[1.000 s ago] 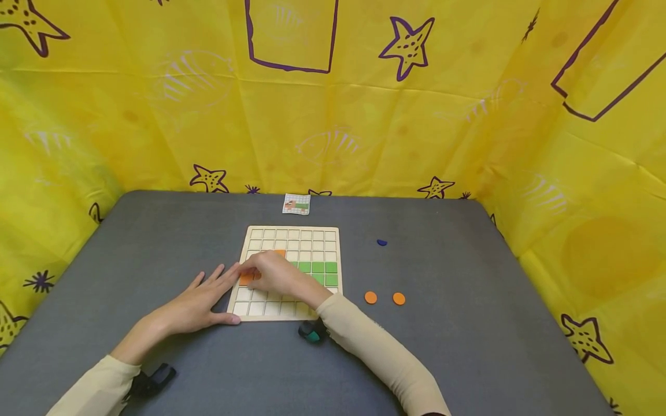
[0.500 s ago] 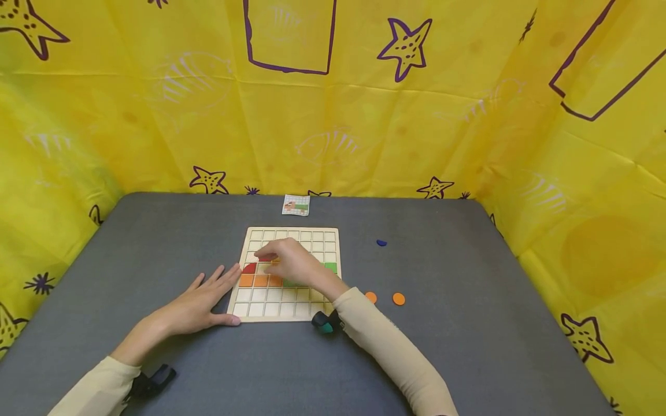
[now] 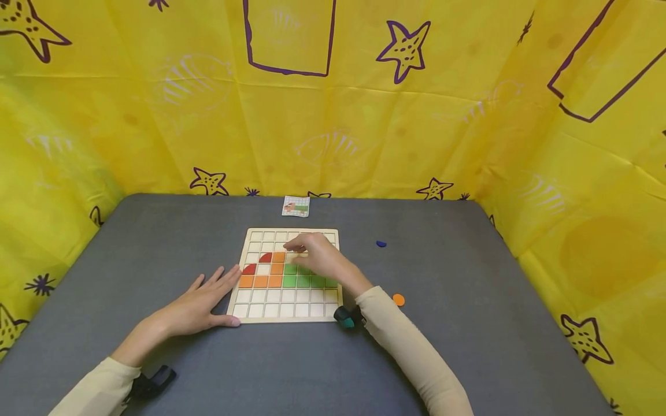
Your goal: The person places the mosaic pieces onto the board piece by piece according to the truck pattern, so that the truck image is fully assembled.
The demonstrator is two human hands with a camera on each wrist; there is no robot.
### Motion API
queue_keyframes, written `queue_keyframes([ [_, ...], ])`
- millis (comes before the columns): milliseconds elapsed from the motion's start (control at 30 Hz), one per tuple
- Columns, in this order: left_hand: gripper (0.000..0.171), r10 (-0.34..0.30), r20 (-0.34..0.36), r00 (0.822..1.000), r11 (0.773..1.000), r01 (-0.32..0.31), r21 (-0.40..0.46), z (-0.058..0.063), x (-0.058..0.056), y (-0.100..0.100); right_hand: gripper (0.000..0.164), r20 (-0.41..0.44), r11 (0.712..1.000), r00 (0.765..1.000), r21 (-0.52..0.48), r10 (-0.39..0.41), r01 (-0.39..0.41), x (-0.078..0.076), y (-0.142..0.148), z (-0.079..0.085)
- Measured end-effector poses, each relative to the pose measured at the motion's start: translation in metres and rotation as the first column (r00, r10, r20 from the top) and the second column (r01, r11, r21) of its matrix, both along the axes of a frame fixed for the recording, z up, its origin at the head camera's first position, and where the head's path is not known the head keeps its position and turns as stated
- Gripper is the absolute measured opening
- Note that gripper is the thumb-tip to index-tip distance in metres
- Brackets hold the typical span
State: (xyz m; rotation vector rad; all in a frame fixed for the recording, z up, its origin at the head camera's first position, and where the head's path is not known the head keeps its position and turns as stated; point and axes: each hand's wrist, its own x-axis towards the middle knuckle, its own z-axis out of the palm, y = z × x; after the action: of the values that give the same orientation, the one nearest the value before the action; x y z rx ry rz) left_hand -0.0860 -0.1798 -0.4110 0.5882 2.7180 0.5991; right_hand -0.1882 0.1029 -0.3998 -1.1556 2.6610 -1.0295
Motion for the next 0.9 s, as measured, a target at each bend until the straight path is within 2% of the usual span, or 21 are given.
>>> queue_keyframes([
  [167, 0.108, 0.000, -0.004, 1.000, 1.000, 0.000, -0.002, -0.001, 0.000, 0.000, 0.029, -0.001, 1.000, 1.000, -0.012, -0.011, 0.011, -0.004, 0.018, 0.000],
  [533, 0.108, 0.001, 0.003, 1.000, 1.000, -0.001, -0.006, 0.001, 0.001, 0.000, 0.031, -0.020, 0.992, 0.992, 0.014, -0.125, 0.126, -0.016, 0.067, 0.005],
  [733, 0.108, 0.000, 0.006, 1.000, 1.000, 0.000, -0.020, 0.001, 0.000, 0.000, 0.032, -0.019, 0.993, 0.993, -0.029, -0.119, 0.118, -0.020, 0.093, 0.005],
  [900, 0.107, -0.009, 0.002, 1.000, 1.000, 0.009, -0.015, 0.001, 0.000, 0.000, 0.034, 0.030, 0.990, 0.991, -0.040, -0.132, 0.133, -0.026, 0.118, -0.002],
])
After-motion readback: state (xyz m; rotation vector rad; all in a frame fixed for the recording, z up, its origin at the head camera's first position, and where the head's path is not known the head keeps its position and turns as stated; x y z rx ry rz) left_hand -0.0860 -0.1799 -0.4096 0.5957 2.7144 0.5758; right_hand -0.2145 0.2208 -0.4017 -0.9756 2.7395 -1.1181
